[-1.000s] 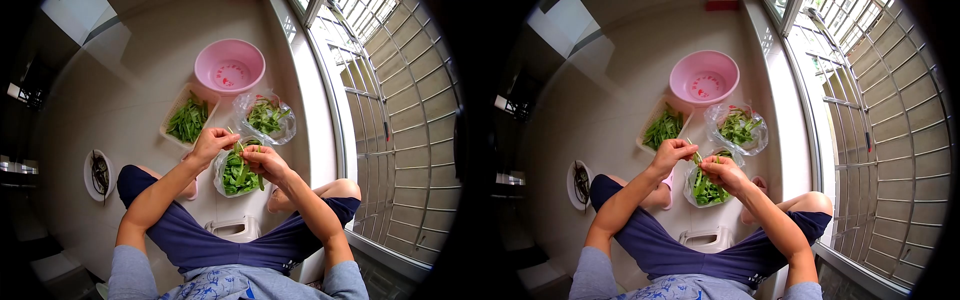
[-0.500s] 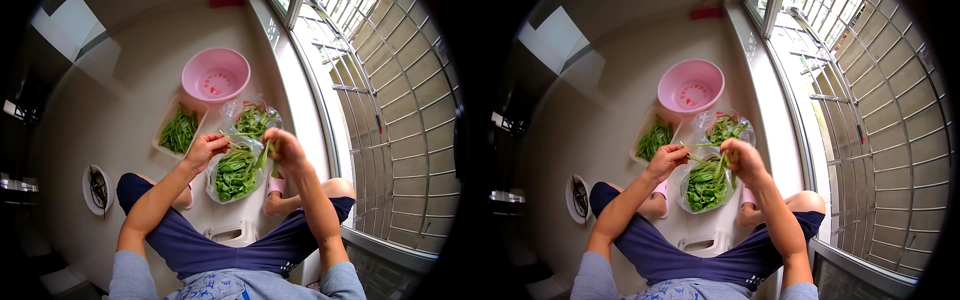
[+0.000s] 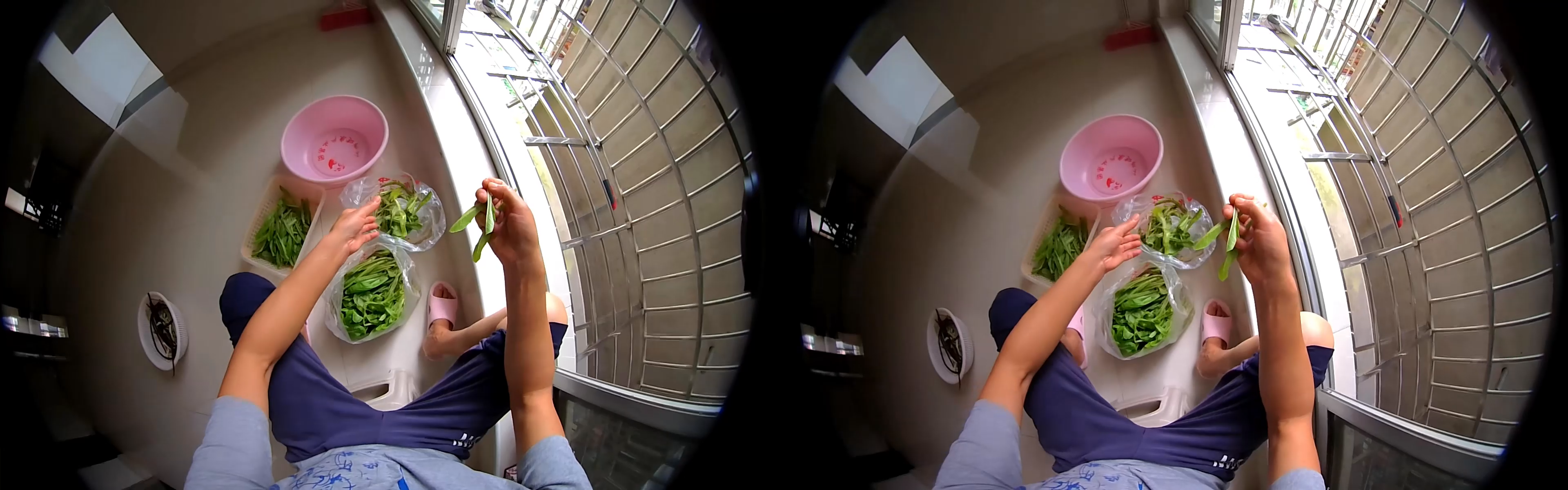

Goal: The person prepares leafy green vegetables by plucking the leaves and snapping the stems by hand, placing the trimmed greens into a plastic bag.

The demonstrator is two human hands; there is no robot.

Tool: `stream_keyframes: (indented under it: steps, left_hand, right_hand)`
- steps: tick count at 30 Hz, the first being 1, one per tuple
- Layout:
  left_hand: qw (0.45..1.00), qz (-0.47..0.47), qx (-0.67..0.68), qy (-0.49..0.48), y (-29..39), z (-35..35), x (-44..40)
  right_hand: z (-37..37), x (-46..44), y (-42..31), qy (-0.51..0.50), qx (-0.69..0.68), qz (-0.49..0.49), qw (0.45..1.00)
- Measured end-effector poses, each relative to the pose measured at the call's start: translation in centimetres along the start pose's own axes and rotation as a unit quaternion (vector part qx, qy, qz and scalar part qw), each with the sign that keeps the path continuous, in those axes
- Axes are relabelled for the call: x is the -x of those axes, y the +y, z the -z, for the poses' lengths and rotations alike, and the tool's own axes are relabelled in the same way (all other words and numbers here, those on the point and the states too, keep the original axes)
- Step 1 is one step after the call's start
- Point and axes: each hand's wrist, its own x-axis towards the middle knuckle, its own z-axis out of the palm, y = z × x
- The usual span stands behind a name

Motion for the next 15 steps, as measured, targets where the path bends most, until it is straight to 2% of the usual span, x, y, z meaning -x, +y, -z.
stream_keyframes:
  steps: [2,3,5,6,9,12,15]
  left_hand:
    - [0.992,-0.001,-0.068,0.106,-0.3,0.2,-0.5]
    - [0.992,-0.002,-0.063,0.108,-0.1,0.1,0.1]
    - [0.993,-0.071,-0.07,0.071,0.5,0.5,1.6]
    - [0.992,-0.074,-0.066,0.074,1.2,0.8,2.4]
    - [0.985,-0.17,-0.007,0.042,3.7,2.3,5.0]
    - [0.975,-0.208,0.078,0.013,6.7,4.5,7.8]
    - [0.955,-0.265,0.127,0.041,9.7,6.8,10.9]
  right_hand:
    - [0.6,-0.4,0.3,-0.006,-0.003,-0.007,1.0]
    - [0.7,-0.4,0.4,0.008,-0.009,-0.015,1.0]
    - [0.2,-0.6,1.0,0.041,-0.01,-0.027,0.999]
    - [0.3,-0.8,1.5,0.024,-0.008,-0.041,0.999]
    - [-0.2,-1.3,4.1,0.037,0.008,-0.116,0.993]
    - [0.2,-2.6,9.8,0.055,0.06,-0.227,0.971]
    - [-2.0,-3.4,15.4,0.043,0.086,-0.299,0.949]
